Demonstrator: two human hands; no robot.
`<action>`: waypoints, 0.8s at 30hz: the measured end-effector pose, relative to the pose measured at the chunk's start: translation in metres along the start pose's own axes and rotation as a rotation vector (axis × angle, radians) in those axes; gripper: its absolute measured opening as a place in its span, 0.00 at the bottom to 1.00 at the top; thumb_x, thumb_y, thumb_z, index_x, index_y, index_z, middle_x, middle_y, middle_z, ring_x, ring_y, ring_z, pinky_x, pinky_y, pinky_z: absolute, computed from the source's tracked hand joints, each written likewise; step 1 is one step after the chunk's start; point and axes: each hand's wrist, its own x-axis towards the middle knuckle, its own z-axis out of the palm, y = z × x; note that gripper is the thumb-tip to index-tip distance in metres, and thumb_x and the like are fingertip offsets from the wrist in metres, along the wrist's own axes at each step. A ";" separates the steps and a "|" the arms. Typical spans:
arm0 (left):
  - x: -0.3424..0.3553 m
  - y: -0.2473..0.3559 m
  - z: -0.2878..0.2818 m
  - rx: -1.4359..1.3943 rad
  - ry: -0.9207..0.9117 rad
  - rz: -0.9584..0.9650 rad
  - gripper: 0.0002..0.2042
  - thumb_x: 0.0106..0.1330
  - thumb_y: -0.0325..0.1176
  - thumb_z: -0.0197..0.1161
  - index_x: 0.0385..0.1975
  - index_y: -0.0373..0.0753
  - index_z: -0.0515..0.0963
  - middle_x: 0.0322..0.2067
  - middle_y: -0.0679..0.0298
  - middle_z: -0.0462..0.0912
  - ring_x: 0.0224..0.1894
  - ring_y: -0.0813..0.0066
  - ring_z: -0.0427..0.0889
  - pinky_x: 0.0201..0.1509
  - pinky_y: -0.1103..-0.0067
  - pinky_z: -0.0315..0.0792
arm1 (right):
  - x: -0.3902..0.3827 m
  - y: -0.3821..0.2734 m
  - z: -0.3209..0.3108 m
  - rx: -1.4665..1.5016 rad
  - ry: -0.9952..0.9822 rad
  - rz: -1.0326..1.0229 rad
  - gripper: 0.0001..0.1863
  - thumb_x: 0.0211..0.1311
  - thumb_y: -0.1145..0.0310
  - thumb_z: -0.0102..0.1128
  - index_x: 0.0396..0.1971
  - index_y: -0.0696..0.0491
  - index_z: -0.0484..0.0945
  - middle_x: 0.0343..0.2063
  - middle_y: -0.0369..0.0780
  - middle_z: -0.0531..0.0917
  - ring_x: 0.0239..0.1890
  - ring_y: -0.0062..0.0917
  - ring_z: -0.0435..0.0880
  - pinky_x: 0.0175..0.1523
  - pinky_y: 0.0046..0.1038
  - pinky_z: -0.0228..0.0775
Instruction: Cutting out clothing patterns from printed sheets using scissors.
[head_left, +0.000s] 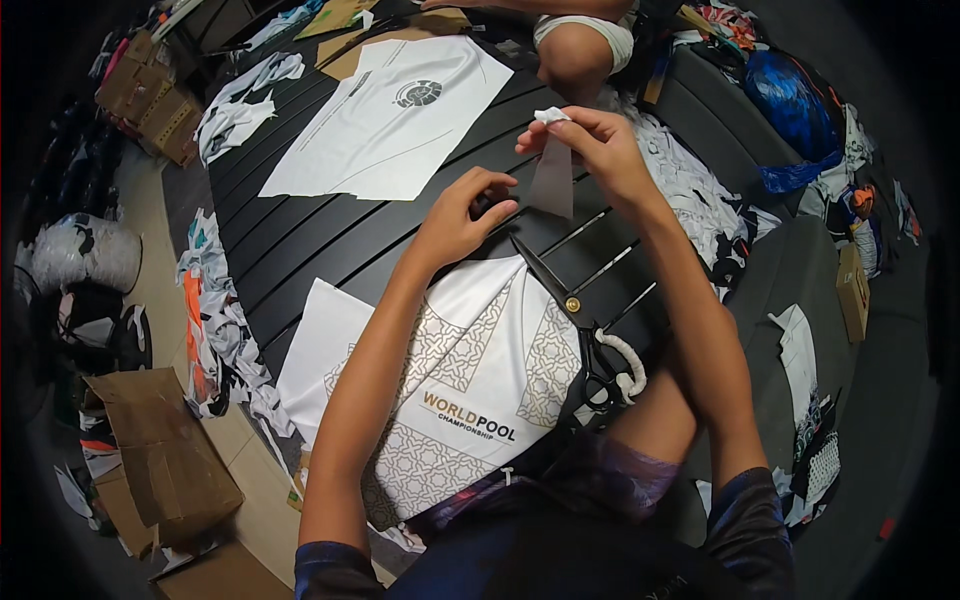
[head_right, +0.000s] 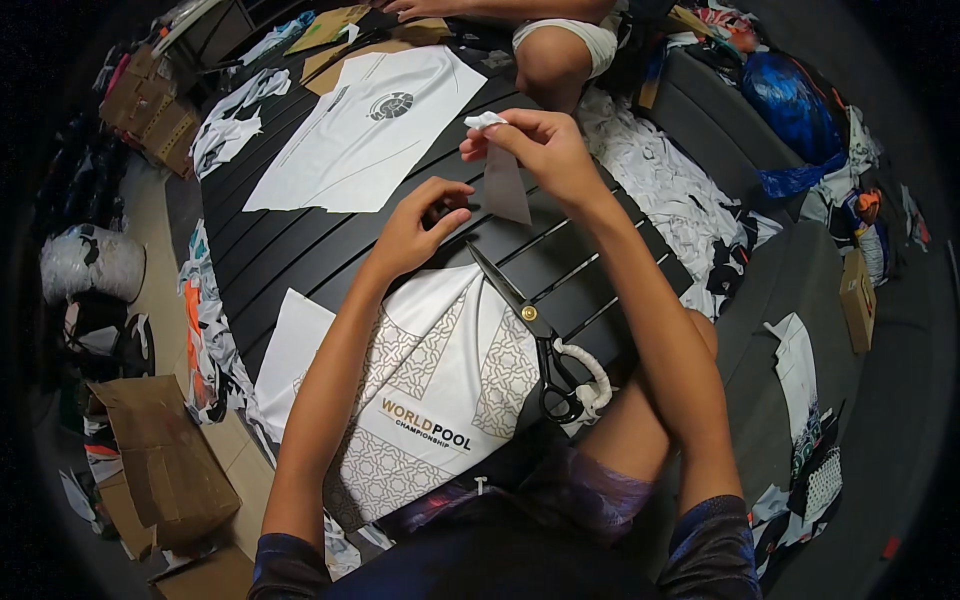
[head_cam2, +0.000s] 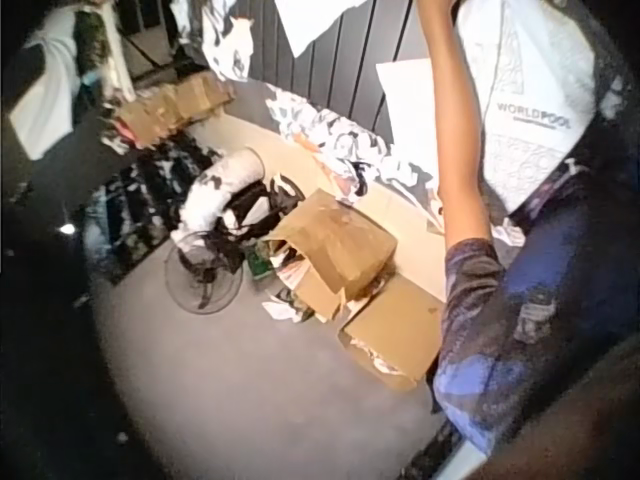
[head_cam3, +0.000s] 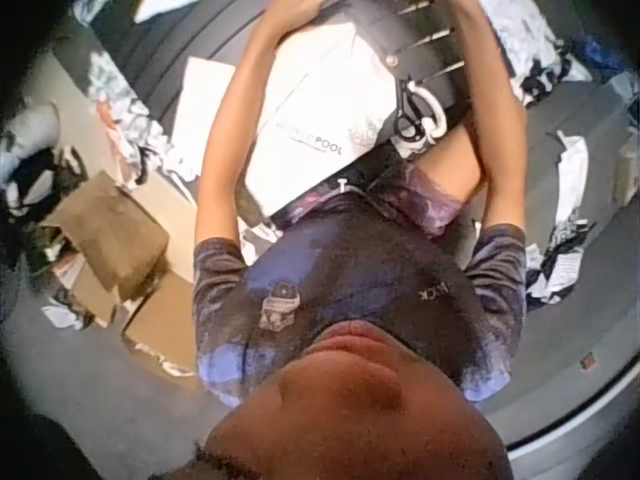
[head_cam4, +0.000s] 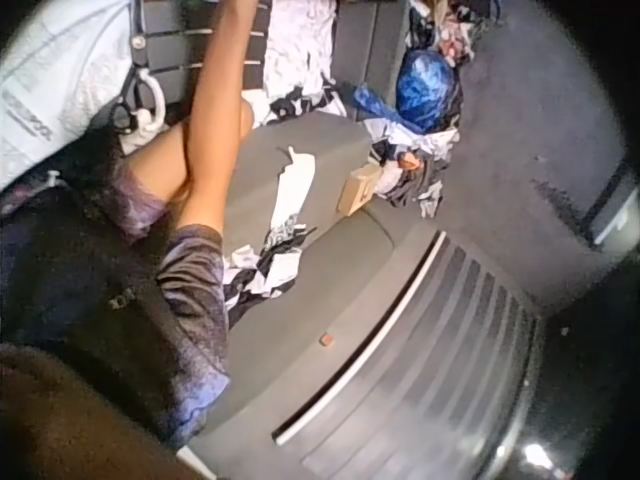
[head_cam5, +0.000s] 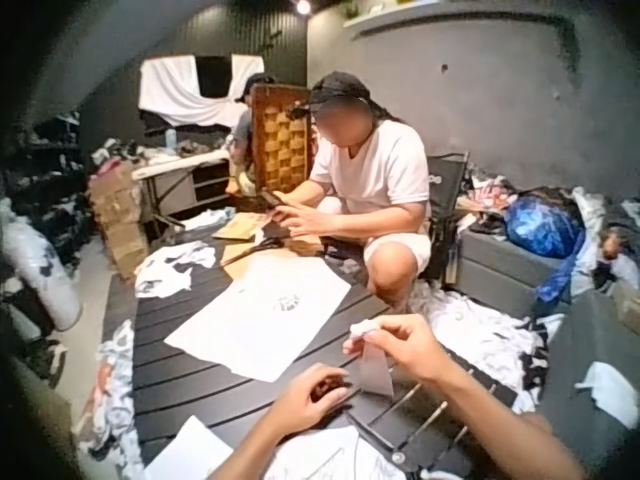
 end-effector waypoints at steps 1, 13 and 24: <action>0.000 0.000 0.001 -0.011 0.011 0.019 0.12 0.65 0.36 0.66 0.43 0.37 0.79 0.38 0.65 0.78 0.38 0.77 0.76 0.40 0.82 0.68 | 0.000 0.001 0.002 0.001 -0.026 -0.025 0.14 0.70 0.66 0.54 0.42 0.62 0.81 0.40 0.42 0.86 0.44 0.25 0.85 0.55 0.27 0.74; 0.001 -0.007 -0.003 0.021 -0.019 0.015 0.10 0.61 0.33 0.68 0.35 0.35 0.78 0.37 0.65 0.77 0.33 0.75 0.73 0.37 0.80 0.67 | 0.006 0.011 0.008 0.052 -0.090 -0.033 0.14 0.65 0.69 0.55 0.41 0.63 0.83 0.39 0.44 0.87 0.43 0.23 0.84 0.56 0.25 0.72; 0.000 -0.009 -0.002 0.047 -0.033 0.070 0.08 0.59 0.32 0.67 0.32 0.35 0.78 0.37 0.64 0.78 0.36 0.69 0.75 0.37 0.78 0.70 | 0.000 0.019 -0.004 -0.052 -0.102 0.055 0.15 0.68 0.66 0.54 0.42 0.62 0.82 0.42 0.43 0.85 0.46 0.25 0.83 0.56 0.28 0.73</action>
